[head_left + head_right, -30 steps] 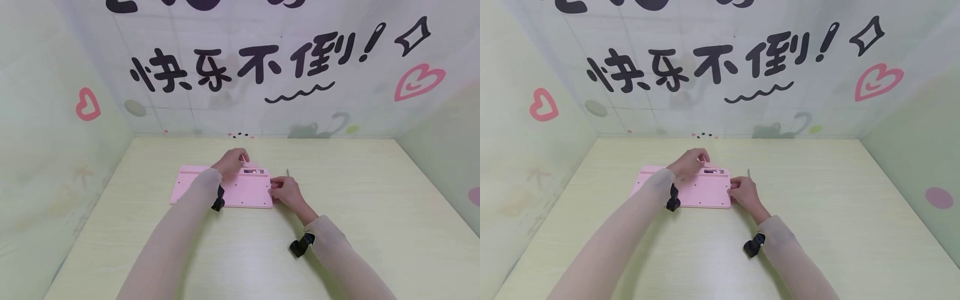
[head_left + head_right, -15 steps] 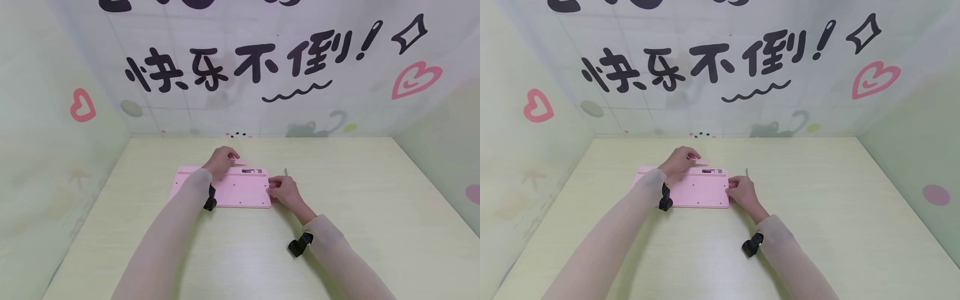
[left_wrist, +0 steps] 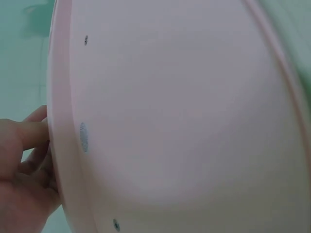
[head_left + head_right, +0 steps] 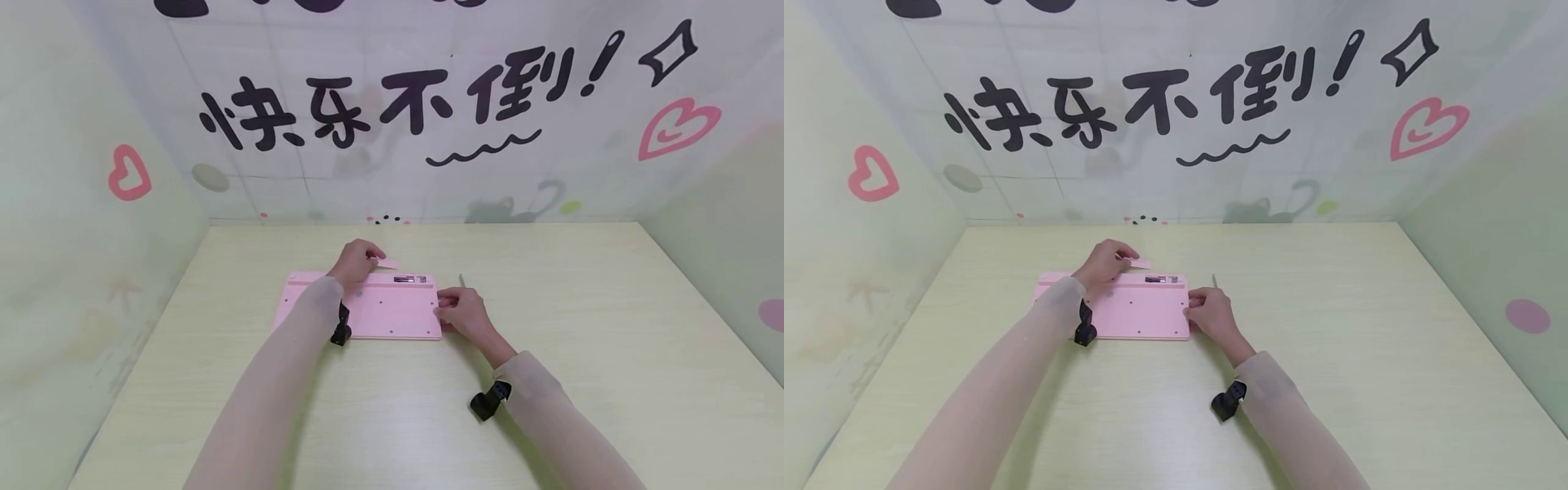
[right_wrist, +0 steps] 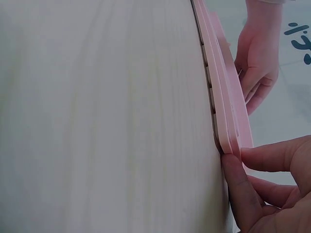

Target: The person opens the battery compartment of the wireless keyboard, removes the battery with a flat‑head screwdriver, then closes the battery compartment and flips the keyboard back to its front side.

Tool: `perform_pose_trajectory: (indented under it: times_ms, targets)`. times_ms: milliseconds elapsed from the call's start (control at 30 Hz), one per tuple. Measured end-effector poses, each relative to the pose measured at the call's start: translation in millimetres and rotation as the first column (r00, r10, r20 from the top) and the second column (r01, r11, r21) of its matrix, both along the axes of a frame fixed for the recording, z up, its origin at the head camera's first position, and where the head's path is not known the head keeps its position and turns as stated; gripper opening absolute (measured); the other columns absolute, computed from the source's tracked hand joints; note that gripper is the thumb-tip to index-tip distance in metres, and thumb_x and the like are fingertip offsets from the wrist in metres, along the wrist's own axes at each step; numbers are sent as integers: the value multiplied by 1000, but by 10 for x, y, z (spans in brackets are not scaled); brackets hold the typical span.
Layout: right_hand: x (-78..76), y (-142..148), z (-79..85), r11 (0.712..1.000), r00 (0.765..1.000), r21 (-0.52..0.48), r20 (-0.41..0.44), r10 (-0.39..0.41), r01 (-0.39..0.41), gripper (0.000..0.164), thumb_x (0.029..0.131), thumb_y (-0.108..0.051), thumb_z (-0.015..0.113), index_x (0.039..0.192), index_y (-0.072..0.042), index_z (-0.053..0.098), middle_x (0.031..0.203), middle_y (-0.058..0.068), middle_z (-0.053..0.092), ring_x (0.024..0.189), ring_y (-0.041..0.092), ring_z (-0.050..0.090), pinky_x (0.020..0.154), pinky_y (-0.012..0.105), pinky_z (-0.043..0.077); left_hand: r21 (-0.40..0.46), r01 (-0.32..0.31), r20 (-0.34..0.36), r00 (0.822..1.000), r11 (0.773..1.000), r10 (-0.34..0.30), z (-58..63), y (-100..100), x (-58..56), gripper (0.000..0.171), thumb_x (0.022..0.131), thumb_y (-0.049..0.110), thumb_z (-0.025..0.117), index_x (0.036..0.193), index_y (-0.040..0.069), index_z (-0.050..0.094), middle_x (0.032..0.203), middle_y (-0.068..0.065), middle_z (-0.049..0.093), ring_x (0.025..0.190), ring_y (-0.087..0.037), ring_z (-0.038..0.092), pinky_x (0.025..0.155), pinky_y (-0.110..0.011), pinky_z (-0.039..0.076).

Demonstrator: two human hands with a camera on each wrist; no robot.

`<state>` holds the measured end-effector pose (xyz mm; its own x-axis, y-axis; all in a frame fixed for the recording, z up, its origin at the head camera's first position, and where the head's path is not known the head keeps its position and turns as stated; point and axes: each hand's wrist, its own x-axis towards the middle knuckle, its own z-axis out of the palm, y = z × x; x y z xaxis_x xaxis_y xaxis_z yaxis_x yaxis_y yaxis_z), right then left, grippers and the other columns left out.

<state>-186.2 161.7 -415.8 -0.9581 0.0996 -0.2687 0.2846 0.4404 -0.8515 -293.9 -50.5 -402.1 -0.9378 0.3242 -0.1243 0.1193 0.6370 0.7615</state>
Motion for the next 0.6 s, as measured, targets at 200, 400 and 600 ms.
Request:
perform_pose_trajectory:
  times_ms: [200, 400, 600]
  targets:
    - [1, 0, 10, 1000, 1000, 7, -4, 3, -3, 38, 79, 4, 65, 117, 2, 58, 91, 14, 57, 74, 21, 56, 57, 29, 53, 17, -44, -14, 999, 999, 44, -32, 43, 30, 24, 89, -5, 52, 105, 5, 66, 114, -9, 58, 101, -21, 49, 90, -32, 41]
    - [3, -1, 12, 1000, 1000, 16, -6, 5, -5, 38, 80, 3, 66, 117, 2, 58, 91, 14, 57, 73, 21, 56, 58, 28, 53, -7, -80, -3, 997, 997, 80, -95, 79, 28, 21, 89, 0, 55, 103, 8, 67, 105, -7, 58, 94, -21, 51, 85, -33, 43]
    - [9, -4, 9, 1000, 1000, 16, -4, 3, -3, 39, 79, 3, 66, 117, 1, 58, 91, 14, 57, 74, 21, 55, 57, 28, 53, -22, -115, 22, 993, 993, 116, -84, 104, 55, 19, 89, 3, 56, 102, 10, 68, 96, -6, 57, 87, -21, 50, 78, -33, 43]
